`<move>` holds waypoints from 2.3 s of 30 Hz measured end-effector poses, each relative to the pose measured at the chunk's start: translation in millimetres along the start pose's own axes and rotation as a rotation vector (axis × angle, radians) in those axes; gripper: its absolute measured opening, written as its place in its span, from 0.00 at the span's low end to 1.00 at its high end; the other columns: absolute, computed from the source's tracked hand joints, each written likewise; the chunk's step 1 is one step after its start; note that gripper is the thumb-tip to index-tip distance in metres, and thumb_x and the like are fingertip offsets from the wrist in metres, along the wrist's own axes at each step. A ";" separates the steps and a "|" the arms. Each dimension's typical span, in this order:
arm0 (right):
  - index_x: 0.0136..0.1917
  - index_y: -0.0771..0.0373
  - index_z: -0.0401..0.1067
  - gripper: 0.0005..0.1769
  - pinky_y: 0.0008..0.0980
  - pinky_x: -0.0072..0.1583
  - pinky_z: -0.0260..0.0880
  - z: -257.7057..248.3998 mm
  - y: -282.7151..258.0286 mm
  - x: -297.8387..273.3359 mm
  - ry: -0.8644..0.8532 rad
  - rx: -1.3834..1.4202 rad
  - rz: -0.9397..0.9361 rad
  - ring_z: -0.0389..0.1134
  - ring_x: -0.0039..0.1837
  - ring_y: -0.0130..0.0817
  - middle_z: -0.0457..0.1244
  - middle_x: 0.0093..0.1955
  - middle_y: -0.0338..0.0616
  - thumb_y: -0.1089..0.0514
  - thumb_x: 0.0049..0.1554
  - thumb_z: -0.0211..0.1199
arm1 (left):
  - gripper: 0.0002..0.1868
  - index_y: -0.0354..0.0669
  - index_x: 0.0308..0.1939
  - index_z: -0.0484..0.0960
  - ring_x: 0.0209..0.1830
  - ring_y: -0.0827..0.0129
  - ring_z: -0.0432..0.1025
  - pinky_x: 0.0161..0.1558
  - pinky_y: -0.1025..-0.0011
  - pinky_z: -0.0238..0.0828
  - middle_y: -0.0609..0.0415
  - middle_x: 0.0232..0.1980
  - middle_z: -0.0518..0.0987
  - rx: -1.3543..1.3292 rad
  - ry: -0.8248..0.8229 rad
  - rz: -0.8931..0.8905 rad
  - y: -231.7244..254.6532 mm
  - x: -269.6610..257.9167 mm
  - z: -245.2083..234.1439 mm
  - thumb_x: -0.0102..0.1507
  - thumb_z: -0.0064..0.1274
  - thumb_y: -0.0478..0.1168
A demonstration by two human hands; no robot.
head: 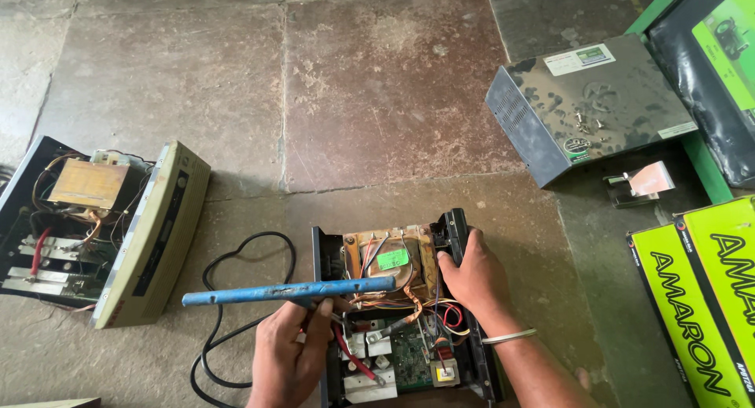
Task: The person sits on the floor and uses a screwdriver to remove screws from the casing of an open electronic device. They then detach and remove a circuit board component from the unit.
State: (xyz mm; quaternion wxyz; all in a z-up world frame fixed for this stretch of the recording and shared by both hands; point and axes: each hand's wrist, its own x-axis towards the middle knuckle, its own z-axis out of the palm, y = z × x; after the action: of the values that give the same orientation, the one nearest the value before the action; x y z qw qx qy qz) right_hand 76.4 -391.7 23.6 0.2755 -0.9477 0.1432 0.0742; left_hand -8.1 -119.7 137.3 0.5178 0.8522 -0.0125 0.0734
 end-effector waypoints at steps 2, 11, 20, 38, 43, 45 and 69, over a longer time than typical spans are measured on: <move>0.58 0.65 0.62 0.29 0.56 0.52 0.72 1.1 0.6 0.2 -0.004 -0.006 0.003 0.72 0.50 0.63 0.69 0.48 0.64 0.46 0.52 0.67 | 0.06 0.38 0.38 0.87 0.21 0.83 0.79 0.26 0.79 0.74 0.57 0.23 0.85 -0.016 -0.016 -0.101 -2.0 1.8 -1.9 0.64 0.55 0.34; 0.60 0.65 0.62 0.31 0.54 0.51 0.72 2.8 2.2 1.0 -0.016 -0.012 0.013 0.72 0.50 0.62 0.69 0.48 0.63 0.45 0.52 0.66 | 0.11 0.41 0.39 0.92 0.21 0.73 0.80 0.26 0.72 0.76 0.54 0.25 0.87 0.144 -0.061 -0.352 0.3 1.0 -6.0 0.55 0.66 0.40; 0.60 0.65 0.62 0.30 0.54 0.51 0.72 3.8 4.1 1.2 -0.017 -0.023 0.004 0.72 0.50 0.61 0.69 0.47 0.62 0.45 0.53 0.66 | 0.15 0.48 0.47 0.90 0.32 0.69 0.87 0.35 0.70 0.82 0.56 0.34 0.90 0.110 -0.345 -0.151 -9.2 1.3 -37.7 0.58 0.63 0.43; 0.62 0.65 0.62 0.31 0.55 0.53 0.71 2.9 3.3 0.9 0.005 -0.014 -0.013 0.72 0.52 0.63 0.69 0.50 0.64 0.46 0.52 0.67 | 0.11 0.43 0.37 0.93 0.35 0.69 0.85 0.41 0.69 0.81 0.55 0.35 0.89 0.147 -0.232 -0.412 2.1 4.4 -43.1 0.52 0.73 0.41; 0.62 0.67 0.60 0.33 0.53 0.51 0.73 1.3 2.1 0.9 -0.016 -0.004 -0.009 0.73 0.51 0.61 0.69 0.49 0.64 0.46 0.53 0.66 | 0.09 0.44 0.35 0.87 0.32 0.71 0.85 0.37 0.69 0.81 0.55 0.31 0.89 0.164 0.122 -0.263 -7.4 -7.8 -53.3 0.53 0.66 0.40; 0.60 0.65 0.62 0.30 0.54 0.51 0.73 1.8 2.0 1.2 -0.019 -0.001 -0.009 0.73 0.51 0.61 0.69 0.49 0.62 0.46 0.53 0.66 | 0.06 0.39 0.35 0.85 0.34 0.68 0.84 0.40 0.67 0.84 0.51 0.34 0.86 0.052 0.300 -0.164 -14.8 -19.7 -67.7 0.59 0.61 0.38; 0.62 0.65 0.62 0.33 0.54 0.53 0.72 9.3 11.8 6.6 -0.007 -0.022 -0.003 0.72 0.52 0.63 0.70 0.50 0.64 0.44 0.52 0.67 | 0.34 0.44 0.71 0.68 0.46 0.70 0.72 0.41 0.68 0.69 0.52 0.53 0.78 -0.408 0.545 -0.734 -178.3 30.4 -54.0 0.61 0.59 0.41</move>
State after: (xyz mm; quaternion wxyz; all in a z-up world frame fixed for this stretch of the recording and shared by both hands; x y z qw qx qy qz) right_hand 78.4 -397.7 8.5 0.2657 -0.9506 0.1400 0.0786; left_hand 33.3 12.4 8.9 0.6500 0.6318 0.4097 0.1025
